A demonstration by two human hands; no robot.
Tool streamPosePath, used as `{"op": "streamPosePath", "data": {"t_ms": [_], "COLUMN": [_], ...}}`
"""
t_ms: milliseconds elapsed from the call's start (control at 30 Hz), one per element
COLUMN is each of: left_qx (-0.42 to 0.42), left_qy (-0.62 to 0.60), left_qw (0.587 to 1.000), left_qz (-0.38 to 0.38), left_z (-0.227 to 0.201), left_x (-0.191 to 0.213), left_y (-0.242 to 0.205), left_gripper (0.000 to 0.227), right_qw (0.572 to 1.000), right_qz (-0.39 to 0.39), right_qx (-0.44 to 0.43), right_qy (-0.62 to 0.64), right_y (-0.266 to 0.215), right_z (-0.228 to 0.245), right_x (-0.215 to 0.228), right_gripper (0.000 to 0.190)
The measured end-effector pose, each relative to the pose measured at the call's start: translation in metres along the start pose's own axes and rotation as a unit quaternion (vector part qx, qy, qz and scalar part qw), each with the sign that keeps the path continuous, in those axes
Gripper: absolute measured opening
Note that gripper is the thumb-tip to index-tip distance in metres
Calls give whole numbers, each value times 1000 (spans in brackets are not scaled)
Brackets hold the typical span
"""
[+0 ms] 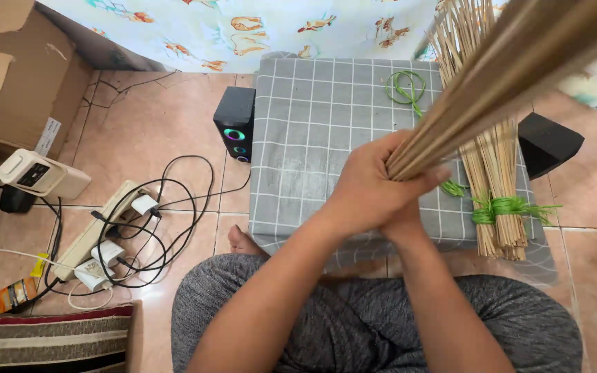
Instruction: Gathering thin bamboo sticks into bundles and tying them together using green plastic strips.
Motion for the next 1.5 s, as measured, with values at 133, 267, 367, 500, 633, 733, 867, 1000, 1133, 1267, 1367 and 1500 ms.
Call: {"op": "streamPosePath", "data": {"t_ms": [133,267,367,500,633,733,867,1000,1133,1267,1367,1500], "left_qx": [-7,18,38,33,10,-29,-18,-74,-134,-52,-37,8], "left_qy": [8,7,-38,-39,-90,-85,-29,101,138,64,59,59], "left_qw": [1000,1000,998,997,994,996,999,989,976,990,992,993], "left_qz": [0,-12,-36,-63,-56,10,3,-84,-106,-110,-106,-99], "left_z": [-7,-2,2,-3,-12,-17,-11,-21,-12,-2,-2,-10], "left_x": [0,-2,0,4,12,18,15,12,15,10,10,12], "left_y": [-2,0,1,6,5,7,5,-2,1,2,-1,-3], "left_gripper": [41,30,27,22,33,47,40,27,19,19,21,20], "right_qw": [1000,999,999,998,997,995,993,990,972,954,942,938], "right_qz": [-4,-7,-4,-4,-6,-6,-9,-19,-25,155,211,226], "right_qx": [5,9,12,17,15,11,9,14,-36,9,51,118], "right_qy": [-16,-34,-47,-64,-82,-96,-118,-141,-232,-255,-258,-237], "right_y": [4,-31,-79,-94,-100,-104,-109,-112,-166,-195,-192,-176], "right_z": [4,127,211,236,242,244,249,263,260,208,197,189], "right_x": [1,21,40,46,48,49,52,56,69,28,8,-3], "right_gripper": [50,54,58,63,68,71,76,81,39,42,53,70]}}
Point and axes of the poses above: each hand's wrist, its own y-axis towards the middle knuckle, its own x-axis out of the back of the hand, z = x × y, the point moved 1 cm from there along y, towards the middle knuckle, and after that the axes turned 3 degrees about -x, right-handed, at the moved point
